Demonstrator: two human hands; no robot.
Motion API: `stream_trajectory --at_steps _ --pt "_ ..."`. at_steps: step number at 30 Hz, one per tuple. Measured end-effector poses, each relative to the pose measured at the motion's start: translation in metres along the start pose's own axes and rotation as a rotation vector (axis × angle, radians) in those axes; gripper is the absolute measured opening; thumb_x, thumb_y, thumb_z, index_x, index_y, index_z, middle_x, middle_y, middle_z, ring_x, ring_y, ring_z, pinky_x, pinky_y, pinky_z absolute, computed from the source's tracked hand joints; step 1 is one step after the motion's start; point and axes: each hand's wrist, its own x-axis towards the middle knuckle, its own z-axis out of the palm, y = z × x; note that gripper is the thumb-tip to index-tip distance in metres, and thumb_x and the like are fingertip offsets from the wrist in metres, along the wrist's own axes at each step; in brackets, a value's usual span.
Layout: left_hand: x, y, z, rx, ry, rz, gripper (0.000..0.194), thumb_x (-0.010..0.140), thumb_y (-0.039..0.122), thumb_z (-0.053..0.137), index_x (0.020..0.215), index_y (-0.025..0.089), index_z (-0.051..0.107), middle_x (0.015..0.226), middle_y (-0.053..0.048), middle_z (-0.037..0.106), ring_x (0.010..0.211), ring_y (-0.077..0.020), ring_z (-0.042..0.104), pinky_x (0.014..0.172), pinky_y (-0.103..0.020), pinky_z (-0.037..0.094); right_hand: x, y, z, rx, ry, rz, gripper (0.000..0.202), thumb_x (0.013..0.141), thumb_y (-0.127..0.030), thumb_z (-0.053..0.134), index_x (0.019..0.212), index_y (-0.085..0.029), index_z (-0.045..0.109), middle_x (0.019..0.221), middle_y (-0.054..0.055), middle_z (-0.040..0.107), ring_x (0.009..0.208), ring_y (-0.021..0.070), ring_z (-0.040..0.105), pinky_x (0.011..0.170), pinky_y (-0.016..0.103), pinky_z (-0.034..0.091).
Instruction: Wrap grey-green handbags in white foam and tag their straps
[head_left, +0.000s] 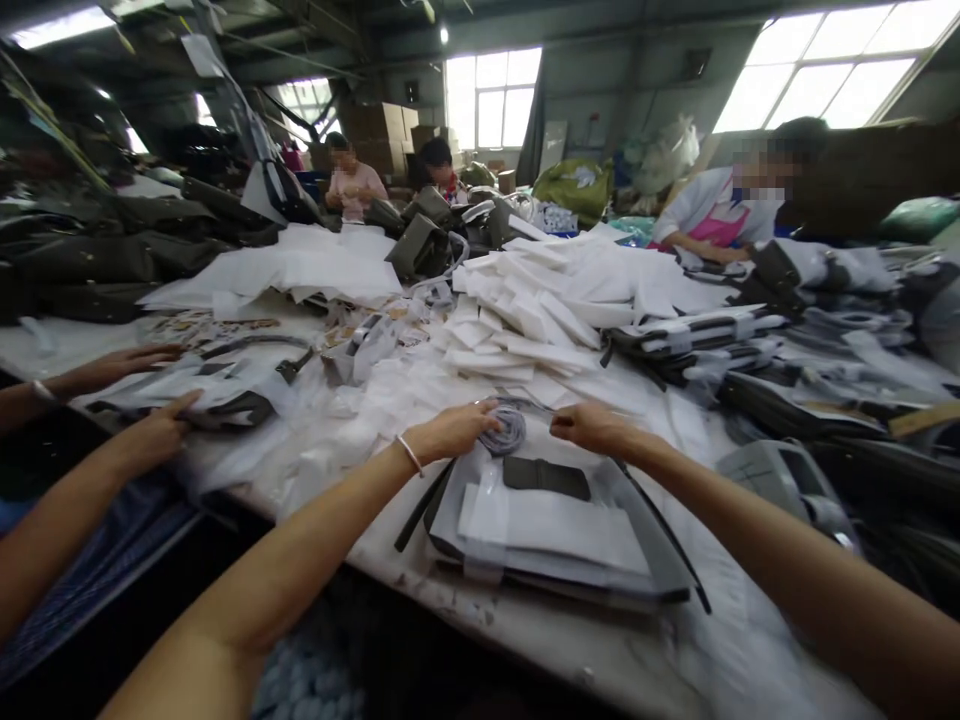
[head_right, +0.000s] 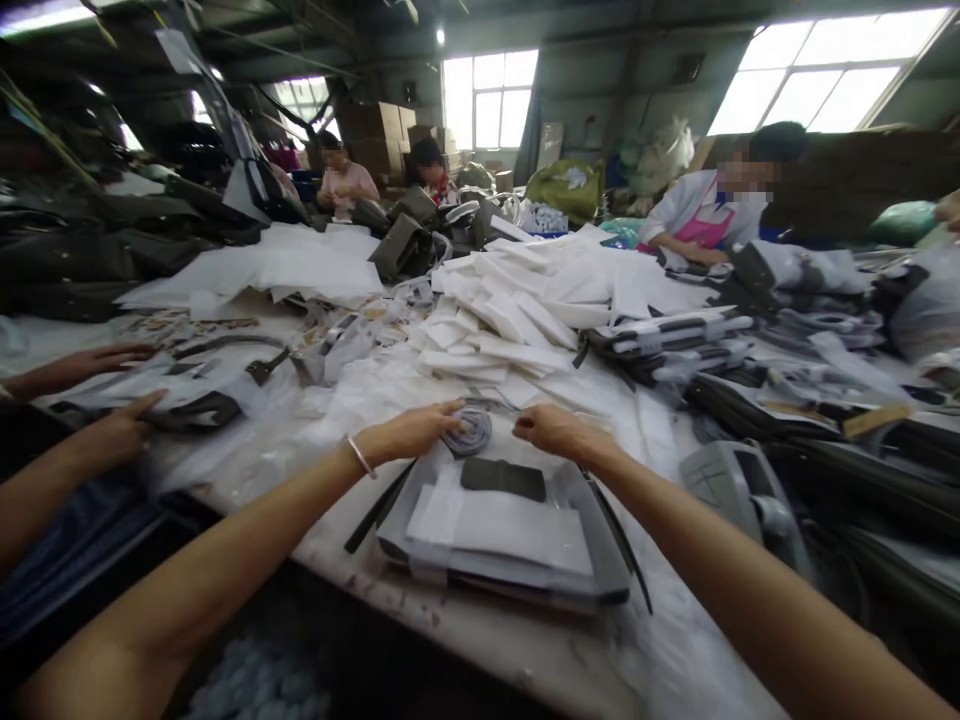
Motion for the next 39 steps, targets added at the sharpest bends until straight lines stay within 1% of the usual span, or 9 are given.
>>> stream_trajectory --at_steps 6,9,13,19,24,27,30,34,39 --pt "0.016 -0.007 0.019 -0.104 0.040 -0.185 0.035 0.094 0.026 0.045 0.126 0.020 0.058 0.114 -0.006 0.072 0.105 -0.0188 0.067 0.088 -0.027 0.051 -0.029 -0.012 0.037 -0.102 -0.043 0.036 0.027 0.095 -0.026 0.046 0.094 -0.022 0.073 0.091 0.009 0.073 0.082 0.0231 0.066 0.066 0.029 0.040" --pt "0.015 0.002 0.021 -0.112 0.024 -0.258 0.035 0.086 0.040 0.058 0.117 0.023 0.062 0.104 -0.004 0.074 0.096 -0.0213 0.069 0.078 -0.027 0.052 -0.038 -0.020 0.042 -0.122 -0.049 0.035 0.026 0.095 -0.025 0.046 0.093 -0.022 0.072 0.087 0.009 0.073 0.080 0.0239 0.066 0.064 0.029 0.038" --pt "0.012 0.021 0.031 -0.068 0.035 -0.316 0.034 0.076 0.040 0.068 0.105 0.022 0.067 0.102 -0.007 0.074 0.095 -0.0276 0.069 0.082 -0.036 0.051 -0.056 -0.026 0.049 -0.125 -0.063 0.002 0.023 0.095 -0.024 0.047 0.090 -0.022 0.069 0.085 0.008 0.072 0.078 0.0224 0.065 0.064 0.028 0.036" --pt "0.026 0.032 0.040 -0.023 0.071 -0.275 0.023 0.080 0.027 0.061 0.101 0.020 0.070 0.098 -0.009 0.073 0.098 -0.0279 0.067 0.091 -0.041 0.047 -0.075 -0.028 0.061 -0.094 -0.032 -0.052 0.024 0.097 -0.021 0.044 0.087 -0.019 0.065 0.086 0.005 0.071 0.080 0.0206 0.064 0.066 0.028 0.035" --pt "0.044 0.024 0.044 -0.002 0.172 -0.153 0.031 0.084 0.024 0.060 0.115 0.023 0.066 0.128 -0.009 0.062 0.125 -0.0267 0.052 0.107 -0.040 0.037 -0.071 -0.024 0.057 -0.093 0.023 -0.073 0.020 0.098 -0.025 0.049 0.087 -0.020 0.065 0.091 0.005 0.071 0.085 0.0213 0.065 0.070 0.028 0.038" --pt "0.052 0.016 0.049 -0.034 0.190 -0.185 0.046 0.083 0.028 0.064 0.128 0.023 0.059 0.136 -0.008 0.058 0.123 -0.0250 0.054 0.102 -0.035 0.042 -0.064 -0.020 0.052 -0.140 0.121 -0.027 0.016 0.096 -0.030 0.055 0.095 -0.020 0.066 0.098 0.008 0.071 0.089 0.0236 0.066 0.072 0.029 0.040" --pt "0.054 0.013 0.053 -0.072 0.149 -0.226 0.033 0.085 0.032 0.062 0.116 0.023 0.066 0.114 -0.005 0.070 0.105 -0.0223 0.064 0.088 -0.029 0.048 -0.052 -0.015 0.047 -0.115 0.208 0.028 0.020 0.092 -0.030 0.061 0.108 -0.019 0.065 0.099 0.009 0.072 0.090 0.0256 0.066 0.071 0.030 0.041" --pt "0.043 0.022 0.055 -0.087 0.144 -0.295 0.026 0.087 0.029 0.059 0.110 0.021 0.068 0.107 -0.006 0.073 0.100 -0.0220 0.066 0.084 -0.029 0.048 -0.030 -0.013 0.041 0.164 0.314 0.075 0.028 0.092 -0.036 0.059 0.114 -0.018 0.061 0.088 0.006 0.071 0.083 0.0224 0.065 0.069 0.029 0.041" --pt "0.021 0.034 0.058 -0.094 0.142 -0.356 0.025 0.086 0.028 0.061 0.110 0.021 0.067 0.110 -0.006 0.071 0.102 -0.0198 0.065 0.087 -0.026 0.046 -0.006 -0.024 0.036 0.855 0.249 0.048 0.048 0.099 -0.051 0.034 0.102 -0.017 0.067 0.087 0.007 0.070 0.063 0.0160 0.058 0.058 0.028 0.042"
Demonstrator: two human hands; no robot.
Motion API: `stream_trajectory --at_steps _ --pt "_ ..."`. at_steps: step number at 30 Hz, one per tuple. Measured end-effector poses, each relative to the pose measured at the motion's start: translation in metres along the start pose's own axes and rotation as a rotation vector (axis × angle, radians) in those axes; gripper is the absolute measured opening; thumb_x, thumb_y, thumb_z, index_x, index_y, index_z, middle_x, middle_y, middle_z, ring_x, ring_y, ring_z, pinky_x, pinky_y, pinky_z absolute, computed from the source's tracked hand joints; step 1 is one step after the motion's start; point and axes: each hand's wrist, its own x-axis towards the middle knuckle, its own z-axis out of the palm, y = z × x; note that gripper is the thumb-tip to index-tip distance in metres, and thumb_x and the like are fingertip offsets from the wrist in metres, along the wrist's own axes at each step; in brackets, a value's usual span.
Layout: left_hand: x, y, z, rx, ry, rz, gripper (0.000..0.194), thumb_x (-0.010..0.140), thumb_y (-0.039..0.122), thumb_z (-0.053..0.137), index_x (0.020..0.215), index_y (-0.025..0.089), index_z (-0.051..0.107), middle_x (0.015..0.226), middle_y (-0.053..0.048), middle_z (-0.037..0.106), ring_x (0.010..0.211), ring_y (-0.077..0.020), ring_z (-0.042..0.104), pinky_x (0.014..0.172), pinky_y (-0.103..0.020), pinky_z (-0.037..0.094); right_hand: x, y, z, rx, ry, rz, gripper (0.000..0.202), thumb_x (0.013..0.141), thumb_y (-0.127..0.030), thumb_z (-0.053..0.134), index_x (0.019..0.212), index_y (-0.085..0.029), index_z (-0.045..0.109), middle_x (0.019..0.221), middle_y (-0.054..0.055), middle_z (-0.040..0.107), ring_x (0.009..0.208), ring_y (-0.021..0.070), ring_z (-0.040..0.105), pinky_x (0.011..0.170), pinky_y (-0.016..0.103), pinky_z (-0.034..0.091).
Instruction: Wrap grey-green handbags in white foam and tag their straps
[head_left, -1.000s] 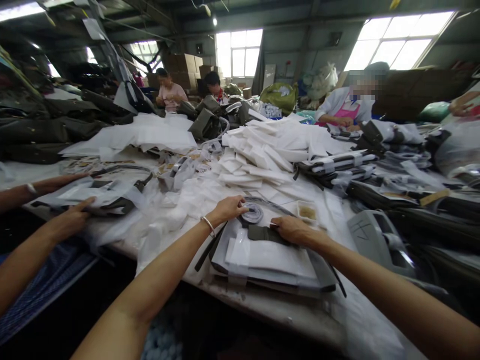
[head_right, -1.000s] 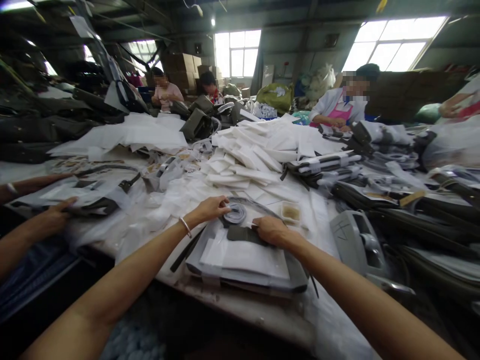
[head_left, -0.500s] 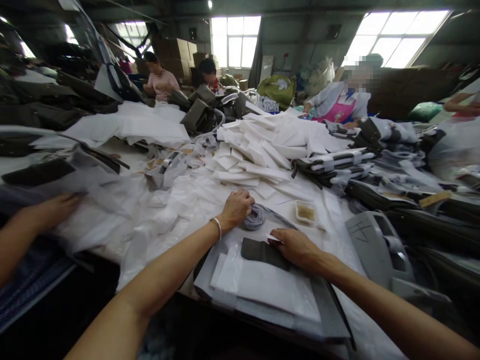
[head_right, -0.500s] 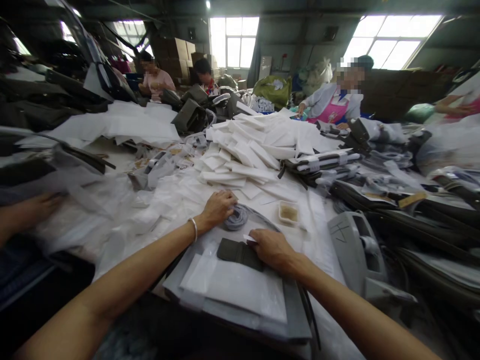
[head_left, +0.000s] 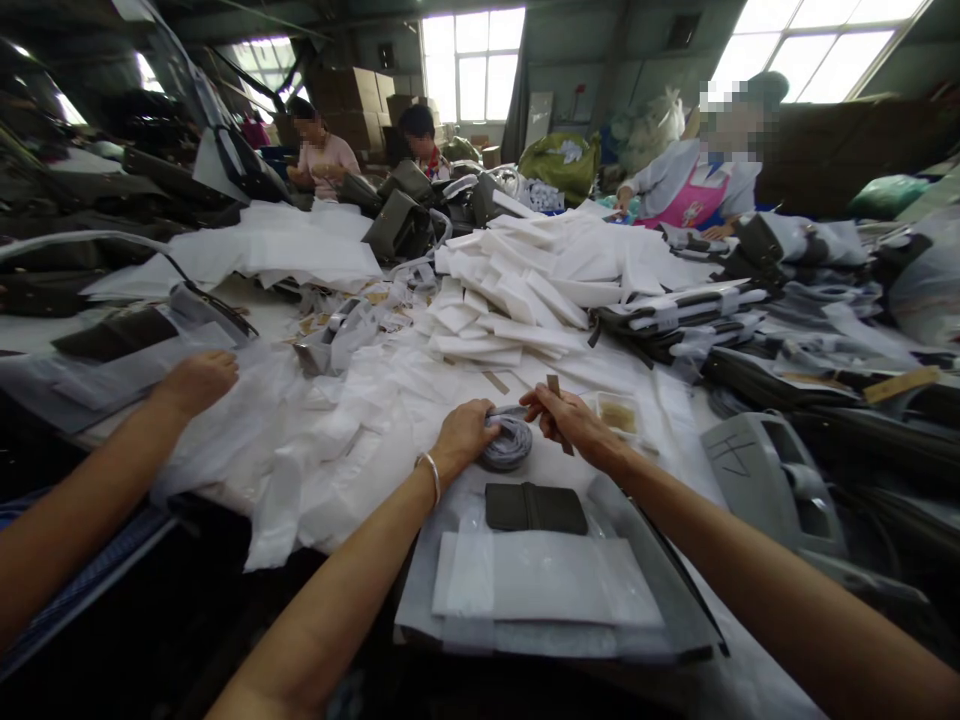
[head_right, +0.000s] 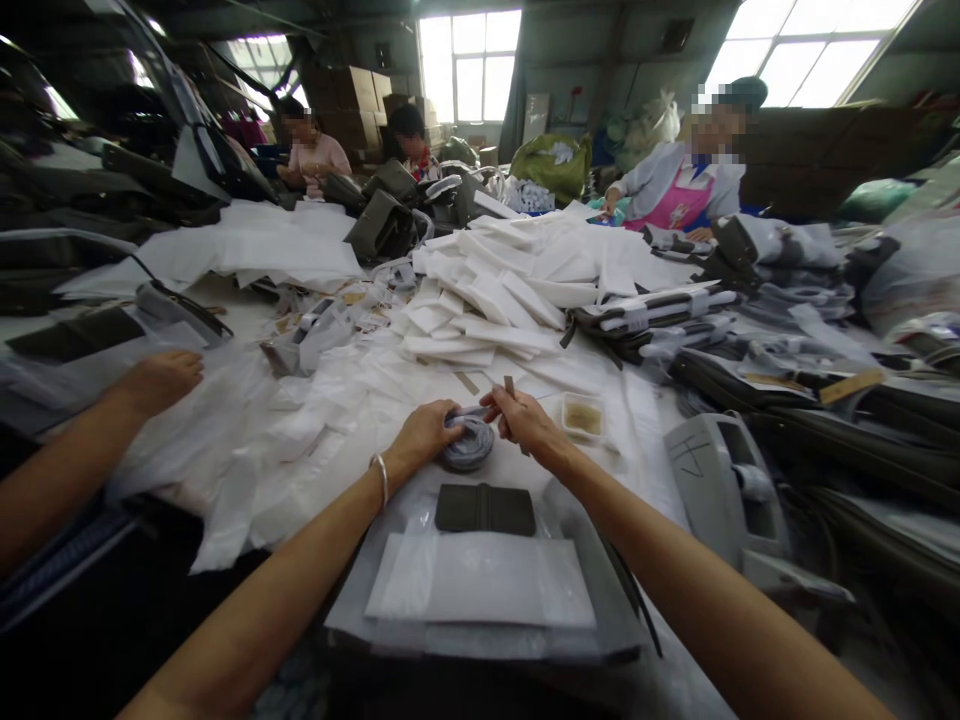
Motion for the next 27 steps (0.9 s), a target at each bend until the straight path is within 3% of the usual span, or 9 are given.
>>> stream_trajectory --at_steps 4,10,16,21,24,27 --pt "-0.007 0.001 0.001 0.012 0.010 -0.057 0.023 0.087 0.029 0.059 0.108 0.022 0.067 0.111 -0.007 0.070 0.106 -0.0225 0.063 0.086 -0.029 0.047 0.002 -0.011 0.006 0.183 -0.011 -0.052 0.062 0.097 -0.063 0.034 0.097 -0.016 0.074 0.093 0.008 0.068 0.078 0.0175 0.059 0.063 0.027 0.044" --pt "-0.003 0.000 -0.003 -0.017 -0.007 -0.089 0.025 0.086 0.031 0.061 0.109 0.023 0.068 0.111 -0.006 0.071 0.105 -0.0224 0.064 0.084 -0.029 0.047 0.001 -0.011 0.014 0.358 -0.140 0.101 0.065 0.088 -0.074 0.044 0.098 -0.016 0.072 0.074 0.001 0.055 0.047 0.0073 0.037 0.040 0.021 0.027" --pt "-0.002 -0.008 -0.009 -0.061 -0.067 -0.035 0.033 0.084 0.037 0.064 0.114 0.024 0.067 0.108 -0.003 0.072 0.097 -0.0192 0.066 0.079 -0.025 0.047 -0.002 -0.010 0.013 0.381 -0.197 0.091 0.044 0.074 -0.052 0.078 0.095 -0.014 0.072 0.080 0.003 0.063 0.050 0.0087 0.051 0.042 0.022 0.043" --pt "0.000 -0.006 -0.004 -0.016 -0.047 -0.037 0.028 0.085 0.033 0.060 0.109 0.021 0.069 0.109 -0.007 0.070 0.102 -0.0218 0.064 0.081 -0.027 0.048 -0.009 -0.010 0.012 0.425 -0.130 0.070 0.045 0.065 -0.043 0.086 0.096 -0.015 0.070 0.075 0.002 0.068 0.045 0.0071 0.049 0.039 0.020 0.040" --pt "0.001 -0.006 -0.001 0.013 -0.033 -0.014 0.025 0.085 0.032 0.061 0.106 0.021 0.069 0.108 -0.008 0.069 0.103 -0.0227 0.063 0.082 -0.028 0.049 -0.012 -0.010 0.015 0.483 -0.135 0.104 0.041 0.056 -0.040 0.092 0.076 -0.014 0.067 0.062 -0.001 0.064 0.054 0.0115 0.059 0.056 0.025 0.052" --pt "0.002 -0.008 0.001 0.031 -0.028 0.011 0.023 0.085 0.033 0.061 0.104 0.022 0.069 0.106 -0.008 0.069 0.105 -0.0227 0.063 0.085 -0.029 0.049 -0.016 -0.011 0.016 0.447 -0.208 0.111 0.042 0.048 -0.034 0.095 0.074 -0.014 0.069 0.069 0.001 0.069 0.066 0.0144 0.064 0.071 0.029 0.054"
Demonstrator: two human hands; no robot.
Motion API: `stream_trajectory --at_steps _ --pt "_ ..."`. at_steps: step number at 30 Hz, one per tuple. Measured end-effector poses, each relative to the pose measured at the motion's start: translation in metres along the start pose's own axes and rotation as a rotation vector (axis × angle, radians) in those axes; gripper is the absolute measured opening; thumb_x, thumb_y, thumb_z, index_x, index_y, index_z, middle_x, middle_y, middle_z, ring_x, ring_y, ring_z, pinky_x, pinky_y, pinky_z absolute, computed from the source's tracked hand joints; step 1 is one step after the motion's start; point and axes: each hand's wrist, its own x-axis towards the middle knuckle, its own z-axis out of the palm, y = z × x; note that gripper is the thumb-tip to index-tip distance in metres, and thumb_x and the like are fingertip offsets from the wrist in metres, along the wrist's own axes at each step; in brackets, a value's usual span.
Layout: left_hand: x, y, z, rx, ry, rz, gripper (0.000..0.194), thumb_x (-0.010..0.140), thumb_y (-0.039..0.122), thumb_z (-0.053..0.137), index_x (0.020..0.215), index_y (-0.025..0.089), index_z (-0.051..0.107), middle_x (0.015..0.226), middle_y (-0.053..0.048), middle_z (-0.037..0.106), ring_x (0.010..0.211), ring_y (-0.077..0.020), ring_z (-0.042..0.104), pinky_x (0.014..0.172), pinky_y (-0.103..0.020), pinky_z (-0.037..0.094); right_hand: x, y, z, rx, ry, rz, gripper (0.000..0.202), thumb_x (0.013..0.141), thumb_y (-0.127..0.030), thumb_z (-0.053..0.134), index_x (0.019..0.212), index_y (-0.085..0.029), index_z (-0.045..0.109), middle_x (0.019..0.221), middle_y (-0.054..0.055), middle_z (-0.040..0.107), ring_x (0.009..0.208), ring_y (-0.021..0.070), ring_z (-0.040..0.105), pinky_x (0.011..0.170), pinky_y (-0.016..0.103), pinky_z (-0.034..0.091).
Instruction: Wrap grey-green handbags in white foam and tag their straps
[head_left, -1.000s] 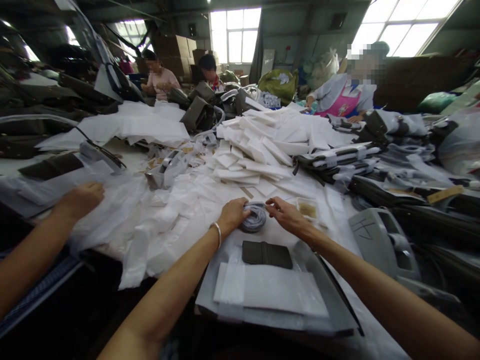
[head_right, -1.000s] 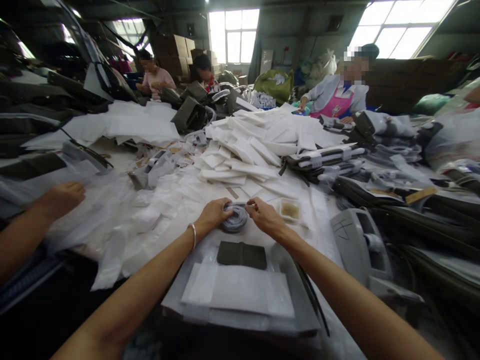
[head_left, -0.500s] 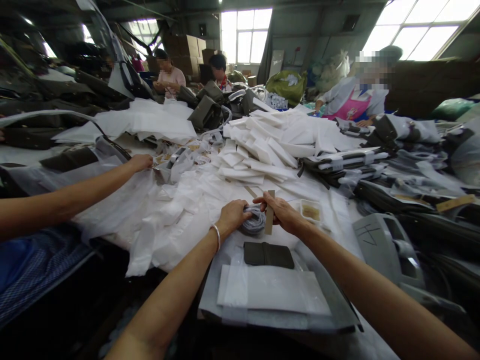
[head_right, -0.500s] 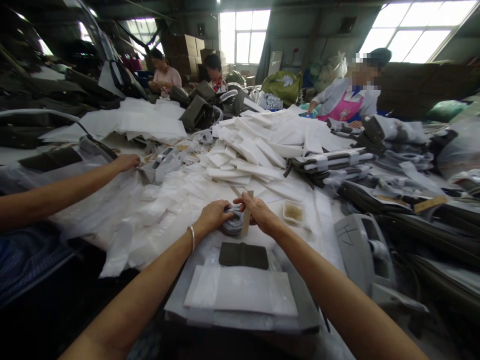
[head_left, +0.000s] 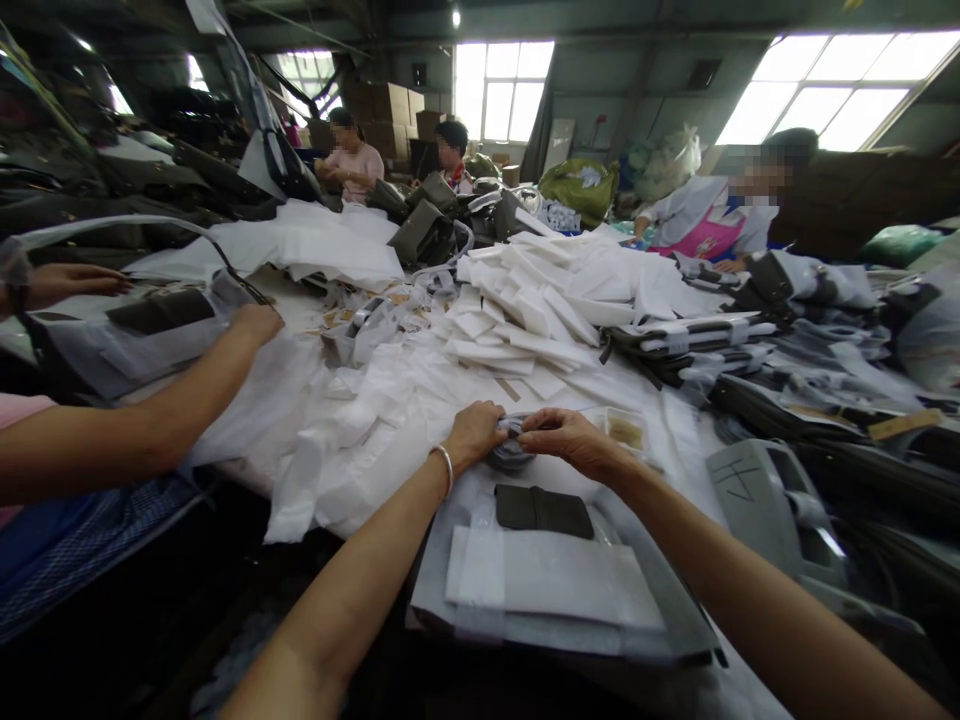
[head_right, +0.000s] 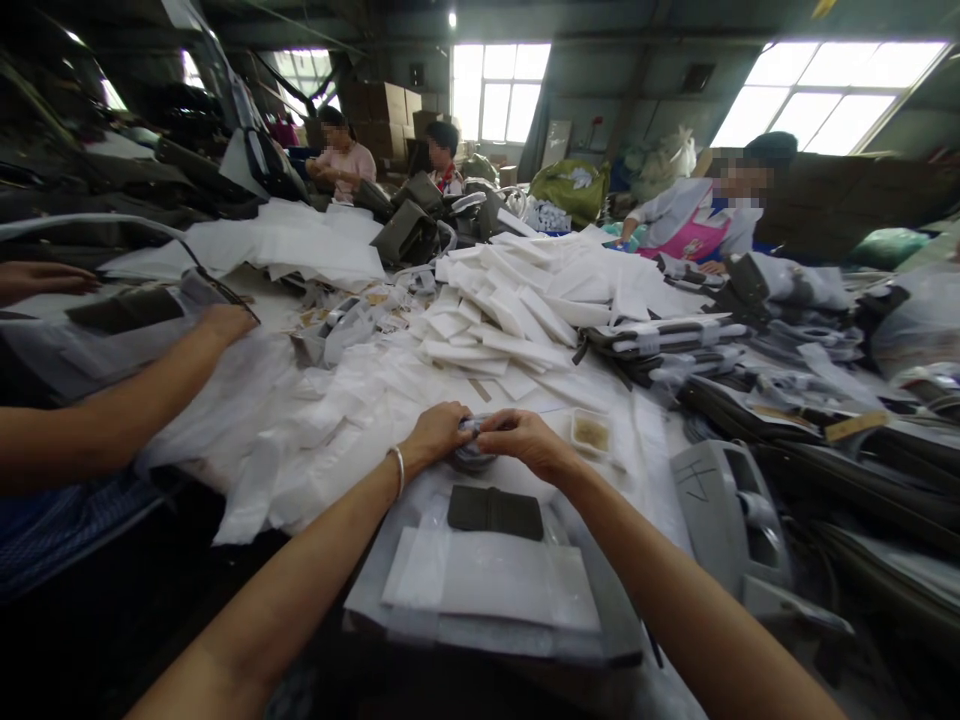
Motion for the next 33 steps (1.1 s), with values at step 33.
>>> stream_trajectory --at_steps 33 --pt "0.007 -0.021 -0.021 -0.611 -0.032 -0.053 0.031 0.099 0.039 0.049 0.106 0.013 0.064 0.100 -0.007 0.067 0.089 -0.0173 0.065 0.082 -0.036 0.055 0.041 0.038 -0.013 -1.329 0.178 -1.075 0.036 0.083 -0.009 0.045 0.117 -0.018 0.055 0.101 0.012 0.067 0.092 0.0268 0.064 0.084 0.042 0.054"
